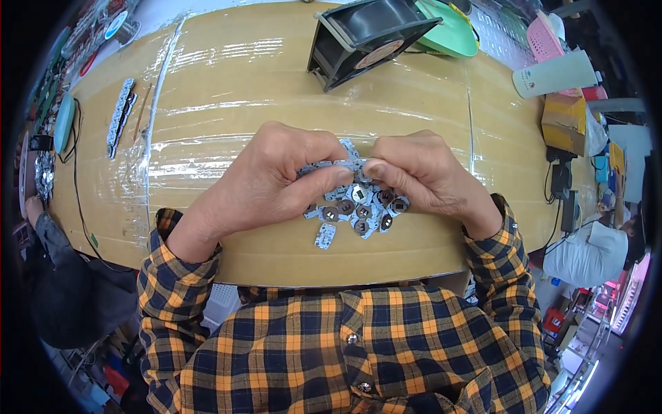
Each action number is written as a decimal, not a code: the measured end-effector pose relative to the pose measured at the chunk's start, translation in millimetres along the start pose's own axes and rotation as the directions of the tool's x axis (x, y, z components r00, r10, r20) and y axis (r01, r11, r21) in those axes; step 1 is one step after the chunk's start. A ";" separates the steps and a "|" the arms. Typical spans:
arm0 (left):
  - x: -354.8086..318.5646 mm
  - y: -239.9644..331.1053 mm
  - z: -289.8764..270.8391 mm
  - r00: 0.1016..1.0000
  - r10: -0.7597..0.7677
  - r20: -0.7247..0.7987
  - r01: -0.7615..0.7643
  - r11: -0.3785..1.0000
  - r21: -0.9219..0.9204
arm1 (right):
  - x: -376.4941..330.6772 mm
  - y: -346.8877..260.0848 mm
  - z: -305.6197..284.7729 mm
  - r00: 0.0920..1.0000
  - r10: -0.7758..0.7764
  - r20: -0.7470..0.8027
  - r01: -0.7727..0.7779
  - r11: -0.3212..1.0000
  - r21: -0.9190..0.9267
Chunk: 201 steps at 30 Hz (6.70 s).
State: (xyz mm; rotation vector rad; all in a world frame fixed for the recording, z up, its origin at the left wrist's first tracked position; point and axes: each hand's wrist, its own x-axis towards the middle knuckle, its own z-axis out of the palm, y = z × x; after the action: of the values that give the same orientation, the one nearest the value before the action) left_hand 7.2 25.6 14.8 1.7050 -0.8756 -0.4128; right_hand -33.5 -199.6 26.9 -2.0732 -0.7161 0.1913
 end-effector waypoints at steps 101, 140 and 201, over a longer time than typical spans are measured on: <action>1.2 10.9 -4.1 0.986 -0.138 0.092 0.161 0.933 -0.321 | -3.6 -4.5 6.5 0.986 -0.061 -0.154 0.072 0.995 0.070; 7.6 0.2 12.2 0.889 0.383 -0.249 -0.307 0.905 0.295 | -2.8 -5.0 13.9 0.908 0.408 -0.092 -0.272 0.744 0.611; 3.3 -2.6 -6.5 0.989 0.091 0.114 -0.074 0.987 -0.144 | -5.5 -4.3 3.8 0.869 0.489 -0.072 -0.380 0.755 0.533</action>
State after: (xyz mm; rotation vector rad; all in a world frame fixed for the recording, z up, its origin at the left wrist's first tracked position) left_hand 14.6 27.9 15.0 1.5221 -0.9790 -0.5135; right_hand -41.3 -198.1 27.4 -1.6783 -0.0155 0.3768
